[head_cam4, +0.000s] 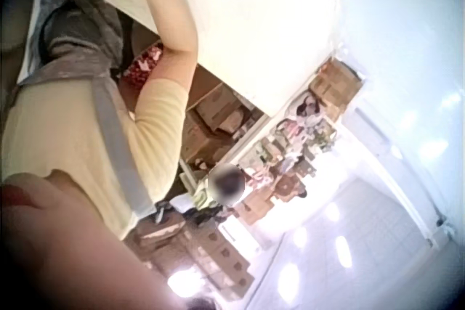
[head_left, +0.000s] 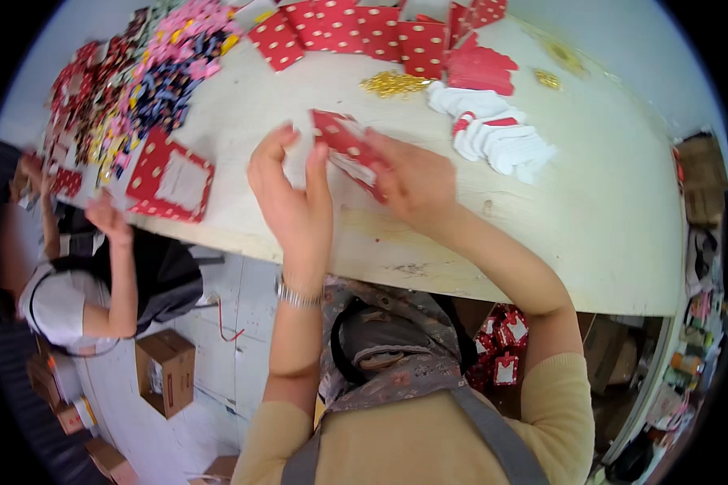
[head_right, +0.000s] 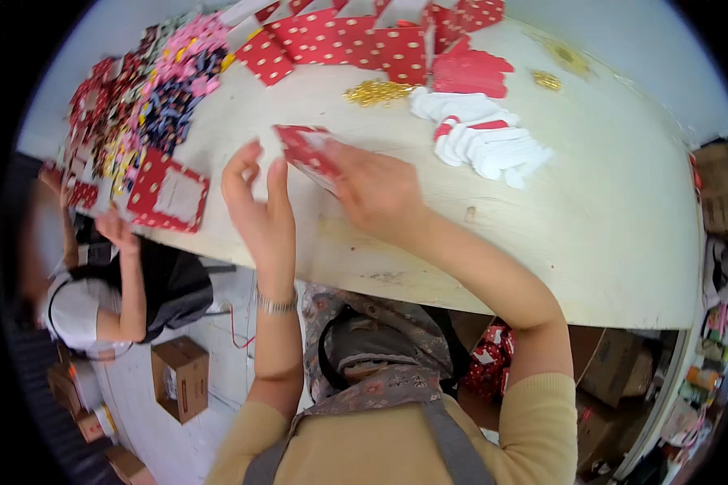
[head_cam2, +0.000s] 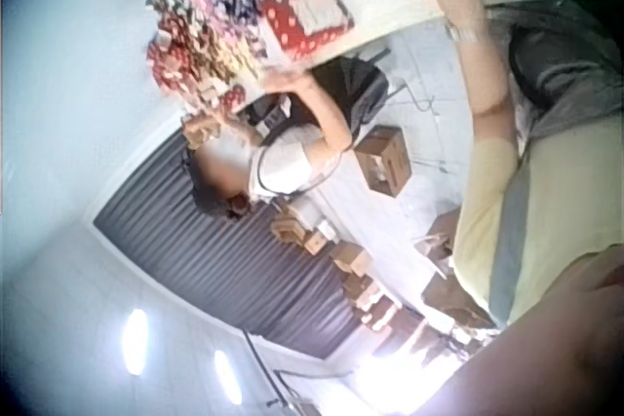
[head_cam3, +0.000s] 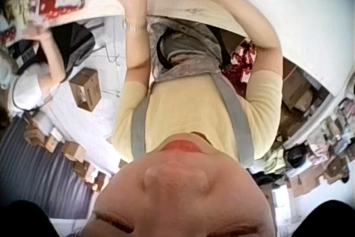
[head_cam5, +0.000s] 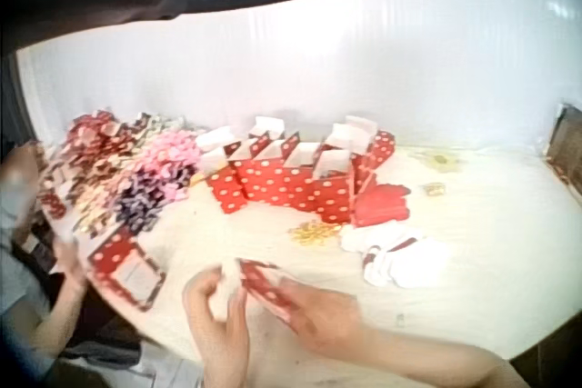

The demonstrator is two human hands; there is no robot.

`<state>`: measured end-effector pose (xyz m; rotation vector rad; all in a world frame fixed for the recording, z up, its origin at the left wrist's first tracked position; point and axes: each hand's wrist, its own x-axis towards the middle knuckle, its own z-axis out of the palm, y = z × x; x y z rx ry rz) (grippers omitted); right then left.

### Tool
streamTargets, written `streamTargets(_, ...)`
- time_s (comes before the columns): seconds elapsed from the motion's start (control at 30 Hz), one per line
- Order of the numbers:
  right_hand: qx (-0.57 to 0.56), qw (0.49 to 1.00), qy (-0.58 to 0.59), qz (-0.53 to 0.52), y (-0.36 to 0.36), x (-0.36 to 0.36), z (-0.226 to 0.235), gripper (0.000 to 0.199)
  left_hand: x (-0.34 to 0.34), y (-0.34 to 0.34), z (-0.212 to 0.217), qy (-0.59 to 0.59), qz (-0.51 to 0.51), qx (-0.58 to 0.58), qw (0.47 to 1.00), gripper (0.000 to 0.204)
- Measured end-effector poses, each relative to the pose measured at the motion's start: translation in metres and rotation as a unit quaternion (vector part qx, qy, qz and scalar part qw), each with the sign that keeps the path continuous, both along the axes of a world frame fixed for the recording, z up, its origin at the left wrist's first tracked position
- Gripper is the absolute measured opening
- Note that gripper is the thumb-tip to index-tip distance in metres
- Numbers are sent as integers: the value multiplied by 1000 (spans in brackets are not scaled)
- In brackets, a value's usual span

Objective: The person assembles small red polka-dotted gift boxes by folding the flaps and inserting white tissue paper. They repeatedly pick up flat box components, fold them into shape, and place tissue paper inside before closing the lid.

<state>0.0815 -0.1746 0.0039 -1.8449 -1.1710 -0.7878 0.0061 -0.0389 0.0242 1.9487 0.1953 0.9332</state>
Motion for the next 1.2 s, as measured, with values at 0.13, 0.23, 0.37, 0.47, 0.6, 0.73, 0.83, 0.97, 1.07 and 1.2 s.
streamTargets(0.13, 29, 996, 40, 75, 19, -26, -11, 33, -17, -30, -7, -20, 37, 47, 998, 35)
streamTargets(0.23, -38, 987, 66, 141, 2, -26, -13, 31, -2, -13, -4, 75, 68, -51, 994, 25)
streamTargets(0.37, -144, 977, 134, -78, -67, 4, -4, 21, 2, 11, -8, 42, 48, -72, 995, 19)
streamTargets(0.47, -220, 894, 114, -373, -127, 29, -7, 20, 1, 18, -7, 29, 9, -68, 997, 17)
streamTargets(0.6, -275, 891, 193, -306, -146, 23, -11, 17, -3, 22, -1, 80, -12, -98, 992, 18)
streamTargets(0.73, -331, 850, 271, -308, -160, 20, 11, 16, -5, 17, 3, 70, 1, -43, 997, 15)
streamTargets(0.83, -232, 864, 191, -404, -174, 14, 14, 15, -3, 18, 2, 38, 0, -8, 999, 11)
streamTargets(0.97, 147, 894, 212, -367, -149, 4, 35, 14, -3, 19, 0, 27, 6, 0, 1000, 7)
streamTargets(1.07, 316, 764, 561, -35, -96, -7, 36, 17, 1, 26, -9, 12, 6, 34, 999, 4)
streamTargets(1.2, 261, 635, 712, 145, -26, -17, 35, 17, 6, 28, 1, 2, -56, 42, 998, 11)
